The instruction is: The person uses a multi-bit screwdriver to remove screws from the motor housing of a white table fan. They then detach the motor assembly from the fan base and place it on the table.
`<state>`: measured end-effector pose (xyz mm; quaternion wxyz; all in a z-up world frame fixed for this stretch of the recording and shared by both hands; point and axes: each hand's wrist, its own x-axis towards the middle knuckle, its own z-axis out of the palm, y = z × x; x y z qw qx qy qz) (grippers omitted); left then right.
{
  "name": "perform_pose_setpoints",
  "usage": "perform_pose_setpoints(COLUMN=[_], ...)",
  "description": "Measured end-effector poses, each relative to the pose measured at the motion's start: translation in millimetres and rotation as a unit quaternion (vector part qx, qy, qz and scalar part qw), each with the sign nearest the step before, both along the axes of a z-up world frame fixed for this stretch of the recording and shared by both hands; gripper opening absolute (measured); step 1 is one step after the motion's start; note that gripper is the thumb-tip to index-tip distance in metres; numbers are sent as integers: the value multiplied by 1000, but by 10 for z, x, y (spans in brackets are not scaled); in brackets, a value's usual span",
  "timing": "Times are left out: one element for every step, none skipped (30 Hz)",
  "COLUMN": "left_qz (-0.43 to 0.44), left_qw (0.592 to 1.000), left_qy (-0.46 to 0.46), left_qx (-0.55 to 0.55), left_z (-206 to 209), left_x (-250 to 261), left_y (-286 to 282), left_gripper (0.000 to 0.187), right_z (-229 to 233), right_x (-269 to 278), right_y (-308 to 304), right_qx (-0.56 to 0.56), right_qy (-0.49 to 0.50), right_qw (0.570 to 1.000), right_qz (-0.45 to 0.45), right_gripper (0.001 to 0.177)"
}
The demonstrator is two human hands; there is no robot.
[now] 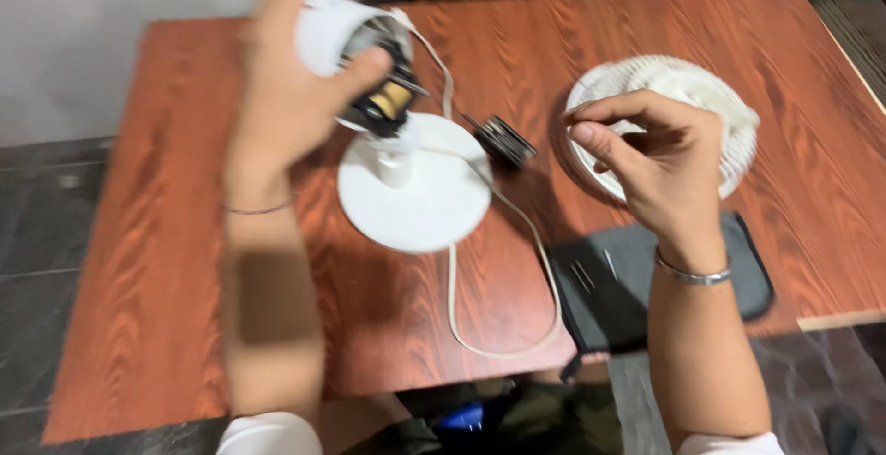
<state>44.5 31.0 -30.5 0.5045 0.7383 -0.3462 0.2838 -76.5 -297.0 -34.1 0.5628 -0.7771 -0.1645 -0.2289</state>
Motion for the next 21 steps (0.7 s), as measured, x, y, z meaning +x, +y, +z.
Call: perform_pose_setpoints(left_qz=[5,2,0,-9,-17,-22,-27,-30,-33,-33,-26,-18,-6,0,5,4,5,5,7,8,8], left_qw=[1000,999,998,997,997,998,999,999,998,996,997,997,997,997,997,997,997,997,997,997,997], left_qy=[26,45,64,79,69,57,20,-7,-33,-48,-36,-26,12,23,35,22,14,6,3,5,7], left_qx=[10,11,13,7,12,15,28,41,53,65,69,74,70,69,67,69,71,73,75,75,74], left_z=[-27,-49,-68,-93,-132,-166,-191,-209,-219,-210,-201,-186,-177,-162,-147,-134,-117,-100,-82,-65,-47], left_x=[-2,2,6,10,14,26,40,55,63,71,76,77,73,63,53,36,18,3,-17,-35,-51], left_y=[29,60,99,137,151,172,196,201,205,222,228,238,231,224,212,205,201,191,184,171,158], left_gripper=[46,48,49,53,54,56,56,56,56,56,57,58,61,63,64,64,64,64,64,64,64], right_z=[-123,-226,-317,-404,-488,-556,-609,-660,-705,-755,-806,-866,-916,-948,-968,-989,-1002,-1005,-1003,-995,-988], right_x=[-76,-143,-233,-320,-417,-507,-619,-692,-761,-799,-828,-841,-849,-842,-826,-814,-804,-795,-786,-774,-757], right_y=[-77,-156,-240,-317,-386,-461,-540,-611,-675,-720,-748,-755,-756,-757,-761,-751,-739,-727,-714,-705,-696], right_qx=[1,1,-39,-79,-120,-96,-70,-43,-84,-122,-160,-149,-137,-124,-150,-173,-197,-200,-204,-208,-209], right_qy=[17,32,8,-14,-35,19,73,122,134,144,153,183,213,242,239,238,236,238,240,241,242], right_qw=[1000,999,997,992,985,987,985,981,974,966,956,951,946,940,937,933,929,929,928,927,927], right_qz=[-24,-44,-73,-97,-119,-129,-140,-147,-165,-179,-194,-198,-202,-206,-205,-205,-205,-203,-200,-196,-197], right_gripper=[13,12,13,15,16,14,12,11,12,13,15,15,14,14,15,16,17,18,18,18,19])
